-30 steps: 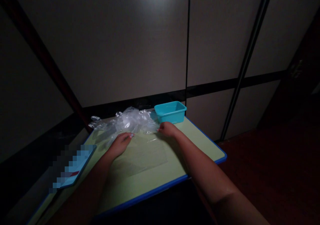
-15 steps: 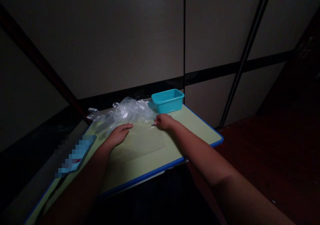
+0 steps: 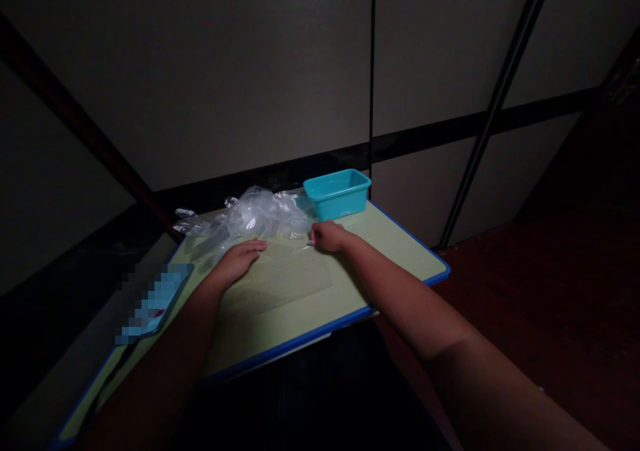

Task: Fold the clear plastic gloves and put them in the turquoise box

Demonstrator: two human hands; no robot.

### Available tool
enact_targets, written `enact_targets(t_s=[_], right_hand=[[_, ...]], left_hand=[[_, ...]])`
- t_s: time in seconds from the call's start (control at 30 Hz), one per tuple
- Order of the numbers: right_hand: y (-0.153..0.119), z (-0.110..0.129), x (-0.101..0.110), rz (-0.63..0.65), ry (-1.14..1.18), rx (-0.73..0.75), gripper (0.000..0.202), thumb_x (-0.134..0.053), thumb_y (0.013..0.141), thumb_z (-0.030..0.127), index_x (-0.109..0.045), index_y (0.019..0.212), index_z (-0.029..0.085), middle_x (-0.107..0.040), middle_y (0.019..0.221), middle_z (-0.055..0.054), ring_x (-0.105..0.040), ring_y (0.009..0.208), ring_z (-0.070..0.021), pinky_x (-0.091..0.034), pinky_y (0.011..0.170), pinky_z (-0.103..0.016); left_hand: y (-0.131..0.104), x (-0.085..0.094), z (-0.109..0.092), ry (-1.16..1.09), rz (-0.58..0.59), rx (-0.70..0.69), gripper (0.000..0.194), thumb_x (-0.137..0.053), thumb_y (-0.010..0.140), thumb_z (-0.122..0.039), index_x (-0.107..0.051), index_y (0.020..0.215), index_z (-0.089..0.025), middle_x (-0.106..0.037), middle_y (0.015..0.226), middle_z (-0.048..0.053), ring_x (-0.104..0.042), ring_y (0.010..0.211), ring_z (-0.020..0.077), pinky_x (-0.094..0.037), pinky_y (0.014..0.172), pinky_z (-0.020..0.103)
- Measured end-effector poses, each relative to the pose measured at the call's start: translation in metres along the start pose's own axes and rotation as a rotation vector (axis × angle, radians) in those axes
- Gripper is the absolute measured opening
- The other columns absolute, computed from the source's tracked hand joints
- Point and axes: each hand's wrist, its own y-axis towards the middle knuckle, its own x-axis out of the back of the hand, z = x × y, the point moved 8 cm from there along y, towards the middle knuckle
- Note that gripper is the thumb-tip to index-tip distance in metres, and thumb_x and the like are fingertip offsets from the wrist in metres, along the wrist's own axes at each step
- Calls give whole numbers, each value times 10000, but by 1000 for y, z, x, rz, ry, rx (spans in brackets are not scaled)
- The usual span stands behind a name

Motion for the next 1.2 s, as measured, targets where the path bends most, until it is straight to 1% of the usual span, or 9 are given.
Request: enact_targets(t_s=[0.13,0.33,0.43,0.6,0.7,0.8,0.9,0.97,1.2], right_hand=[[-1,1,1,3,-9,-14,174,-622,777,320,-634,893,191,-665,878,-35,-549,814,-165,-353,649,-223],[0,2,-2,28,-64,-45,174,-606,785,346,-642,875,202,-666,912,-51,-545,875,-201,-347,652,-247],[1,2,-4,33,-68,-37,172,-591,791,339,-644,880,202,-666,930,-59,-542,897,-212,-351,665,-253],[0,1,-3,4,-61,-27,131,-552,805,273,-643,873,208,-666,926,-53,-530,925,-220,-347,677,-253],[1,1,-2,-11,-45,-15,152,-534,824,291,-638,889,202,-665,925,-53,-532,901,-208,-345,675,-249],[1,3,-1,-20,-13,3,175,-530,834,315,-639,901,195,-666,911,-52,-539,854,-187,-348,668,-240],[1,5,-1,-4,36,25,182,-560,817,332,-646,893,190,-667,871,-42,-548,794,-163,-353,655,-225],[1,5,-1,4,60,35,187,-597,791,335,-652,890,186,-666,849,-34,-552,771,-151,-357,649,-217],[1,6,-3,13,135,58,167,-658,742,313,-656,829,170,-662,794,-14,-549,716,-128,-349,623,-207]], left_hand=[[0,-2,3,60,13,25,375,-458,726,-212,-689,1021,-196,-588,1250,24,-425,1262,186,-255,1094,337],[-2,-3,-4,36,61,4,399,-443,731,-218,-683,1048,-181,-599,1233,32,-438,1253,186,-263,1095,355],[-5,0,-8,33,52,-4,404,-437,730,-218,-684,1049,-203,-595,1236,16,-427,1261,179,-265,1097,365],[-7,7,-12,2,2,-15,411,-444,723,-215,-684,1056,-198,-590,1245,18,-438,1251,180,-267,1095,347],[-9,11,-14,-35,-30,-21,380,-457,724,-229,-699,1015,-205,-609,1220,16,-457,1235,188,-276,1090,343],[-12,17,-19,-126,-69,-24,328,-473,752,-294,-716,946,-191,-651,1149,35,-507,1184,195,-309,1067,347],[-15,24,-21,-248,-106,23,316,-524,741,-365,-726,883,-168,-696,1041,62,-550,1133,217,-339,1038,351],[-17,28,-20,-306,-122,67,304,-539,730,-369,-732,840,-162,-713,983,71,-580,1088,230,-361,1016,352],[-23,41,-22,-317,-154,105,344,-479,767,-373,-737,725,-148,-728,901,84,-637,964,246,-393,978,376]])
